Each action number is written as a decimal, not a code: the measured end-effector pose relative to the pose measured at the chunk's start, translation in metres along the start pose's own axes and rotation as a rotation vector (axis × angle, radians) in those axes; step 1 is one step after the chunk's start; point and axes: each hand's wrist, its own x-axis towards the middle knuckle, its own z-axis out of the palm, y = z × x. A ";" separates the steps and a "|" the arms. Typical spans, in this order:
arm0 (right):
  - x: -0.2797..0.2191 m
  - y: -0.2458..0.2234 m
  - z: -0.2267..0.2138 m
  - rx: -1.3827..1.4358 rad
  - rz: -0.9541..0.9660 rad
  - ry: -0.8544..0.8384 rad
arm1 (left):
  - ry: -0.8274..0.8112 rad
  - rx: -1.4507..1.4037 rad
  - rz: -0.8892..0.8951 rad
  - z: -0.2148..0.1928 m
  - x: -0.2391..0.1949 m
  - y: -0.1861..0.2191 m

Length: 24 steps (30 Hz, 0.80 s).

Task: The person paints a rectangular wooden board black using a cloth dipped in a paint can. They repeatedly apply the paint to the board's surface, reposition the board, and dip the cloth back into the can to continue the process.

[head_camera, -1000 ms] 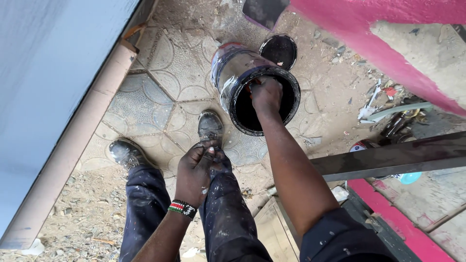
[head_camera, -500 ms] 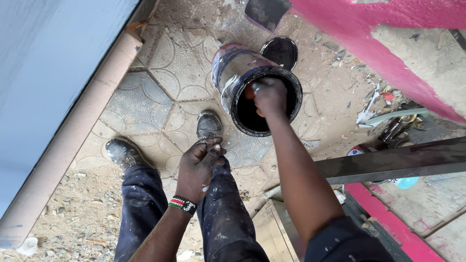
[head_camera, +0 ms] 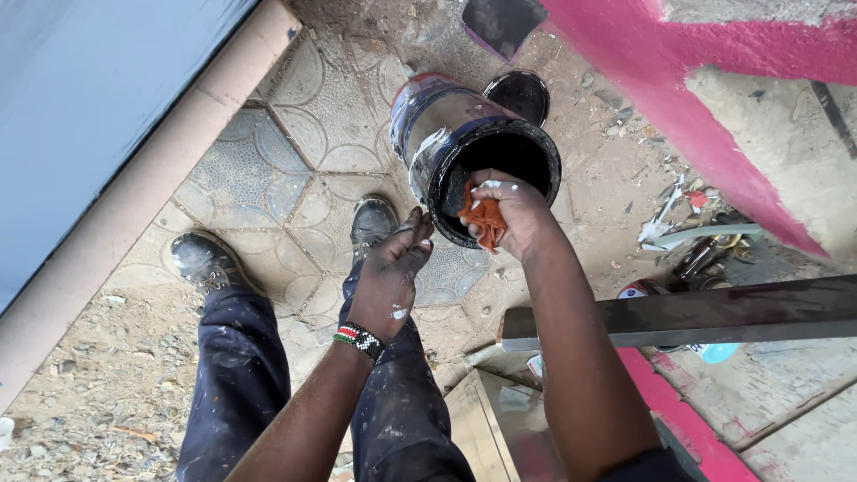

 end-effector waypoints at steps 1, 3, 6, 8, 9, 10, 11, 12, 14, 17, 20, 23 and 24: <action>0.009 0.005 -0.005 -0.028 0.014 -0.007 | -0.008 -0.062 0.008 0.000 0.002 -0.004; 0.021 0.010 -0.012 -0.057 0.030 -0.017 | -0.011 -0.124 0.017 -0.001 0.005 -0.012; 0.020 0.006 -0.018 -0.142 0.099 0.011 | -0.005 -0.225 0.014 -0.001 0.006 -0.023; 0.012 -0.007 -0.014 -0.233 0.102 0.014 | -0.024 -0.232 0.023 -0.001 0.006 -0.025; 0.003 -0.012 -0.010 -0.231 0.098 0.008 | -0.023 -0.228 0.029 -0.003 0.006 -0.024; -0.007 -0.017 -0.007 -0.263 0.085 0.028 | -0.028 -0.224 0.011 -0.006 0.007 -0.022; -0.015 -0.024 -0.002 -0.292 0.066 0.045 | -0.035 -0.217 -0.001 -0.009 0.010 -0.020; -0.016 -0.025 0.003 -0.289 0.057 0.036 | -0.034 -0.211 0.010 -0.014 0.010 -0.021; -0.020 -0.031 0.011 -0.310 0.018 0.088 | -0.038 -0.188 -0.036 -0.020 0.012 -0.023; -0.040 -0.038 0.023 -0.355 -0.020 0.127 | -0.011 -0.146 -0.025 -0.024 0.009 -0.016; -0.053 -0.042 0.038 -0.435 -0.072 0.186 | -0.014 -0.137 -0.017 -0.023 0.012 -0.018; -0.039 -0.028 0.042 -0.434 -0.085 0.155 | -0.038 -0.185 -0.006 -0.017 0.017 -0.026; -0.033 -0.026 0.034 -0.434 -0.081 0.157 | -0.038 -0.185 -0.011 -0.014 0.014 -0.022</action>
